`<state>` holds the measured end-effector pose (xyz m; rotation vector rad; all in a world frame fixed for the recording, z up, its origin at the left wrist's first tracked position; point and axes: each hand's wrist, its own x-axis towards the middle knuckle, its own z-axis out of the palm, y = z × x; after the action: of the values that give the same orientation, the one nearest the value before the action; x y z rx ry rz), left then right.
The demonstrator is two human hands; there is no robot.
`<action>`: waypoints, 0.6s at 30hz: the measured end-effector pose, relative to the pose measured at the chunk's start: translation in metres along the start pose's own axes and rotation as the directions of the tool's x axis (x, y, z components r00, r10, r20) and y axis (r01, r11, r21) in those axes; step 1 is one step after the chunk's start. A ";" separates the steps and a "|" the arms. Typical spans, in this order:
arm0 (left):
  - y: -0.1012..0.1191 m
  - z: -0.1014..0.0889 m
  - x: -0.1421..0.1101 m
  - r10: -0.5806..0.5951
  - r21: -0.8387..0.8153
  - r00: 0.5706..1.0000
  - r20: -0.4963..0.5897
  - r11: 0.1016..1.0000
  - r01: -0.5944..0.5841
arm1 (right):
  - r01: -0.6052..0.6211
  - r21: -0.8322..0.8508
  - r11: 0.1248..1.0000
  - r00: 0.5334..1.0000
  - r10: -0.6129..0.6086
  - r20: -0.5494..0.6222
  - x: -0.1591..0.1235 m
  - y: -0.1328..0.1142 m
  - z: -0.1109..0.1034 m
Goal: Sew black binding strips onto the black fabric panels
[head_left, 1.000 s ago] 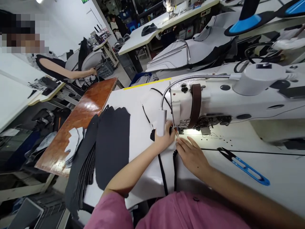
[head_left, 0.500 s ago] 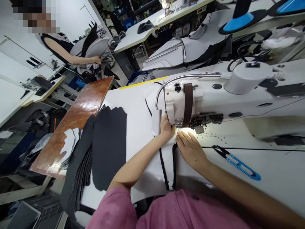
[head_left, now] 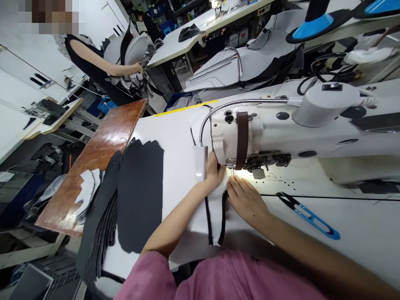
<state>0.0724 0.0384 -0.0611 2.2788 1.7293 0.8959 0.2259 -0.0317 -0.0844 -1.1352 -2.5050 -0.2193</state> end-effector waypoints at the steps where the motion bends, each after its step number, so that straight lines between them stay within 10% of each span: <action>1: 0.000 -0.007 -0.007 -0.008 -0.022 0.999 -0.040 1.000 0.007 | 0.003 0.017 1.000 1.000 -0.003 0.014 -0.001 -0.001 -0.001; 9: 0.015 -0.063 -0.040 0.156 0.196 0.986 -0.061 0.970 -0.141 | 0.018 0.100 0.995 0.998 -0.024 0.056 -0.014 -0.020 -0.018; 18: 0.044 -0.024 -0.051 0.290 0.312 0.902 0.319 0.867 -0.389 | -0.016 0.117 0.993 0.998 0.023 -0.055 -0.030 -0.037 -0.009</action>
<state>0.0875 -0.0286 -0.0408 2.8584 1.5022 0.2921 0.2189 -0.0797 -0.0879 -1.0911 -2.4225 -0.0969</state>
